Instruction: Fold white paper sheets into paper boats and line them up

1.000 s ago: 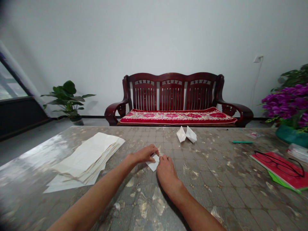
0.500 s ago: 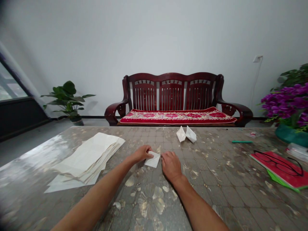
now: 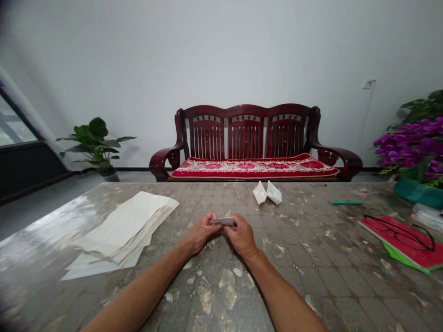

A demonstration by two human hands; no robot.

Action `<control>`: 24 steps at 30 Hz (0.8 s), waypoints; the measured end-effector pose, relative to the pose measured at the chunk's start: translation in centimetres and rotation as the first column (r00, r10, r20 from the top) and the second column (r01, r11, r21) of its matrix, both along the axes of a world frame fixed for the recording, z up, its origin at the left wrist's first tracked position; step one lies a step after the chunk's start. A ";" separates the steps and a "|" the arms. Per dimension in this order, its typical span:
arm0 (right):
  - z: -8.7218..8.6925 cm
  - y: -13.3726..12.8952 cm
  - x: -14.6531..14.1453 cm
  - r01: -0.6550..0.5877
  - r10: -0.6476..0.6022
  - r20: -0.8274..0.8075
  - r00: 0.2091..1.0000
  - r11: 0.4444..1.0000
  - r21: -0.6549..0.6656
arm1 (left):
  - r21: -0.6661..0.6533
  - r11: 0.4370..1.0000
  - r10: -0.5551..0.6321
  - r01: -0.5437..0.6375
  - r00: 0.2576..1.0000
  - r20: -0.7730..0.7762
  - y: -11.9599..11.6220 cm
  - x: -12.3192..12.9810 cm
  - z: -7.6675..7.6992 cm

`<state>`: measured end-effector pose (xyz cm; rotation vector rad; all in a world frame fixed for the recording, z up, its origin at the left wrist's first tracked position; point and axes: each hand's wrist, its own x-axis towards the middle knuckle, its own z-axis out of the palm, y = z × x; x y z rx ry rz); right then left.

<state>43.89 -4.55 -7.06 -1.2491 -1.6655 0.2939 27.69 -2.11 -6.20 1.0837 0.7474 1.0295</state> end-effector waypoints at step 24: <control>1.6 -2.2 1.8 -0.010 0.054 0.673 0.738 0.998 -0.069 | 0.615 0.644 0.501 0.455 0.356 -0.789 -1.1 -2.8 0.0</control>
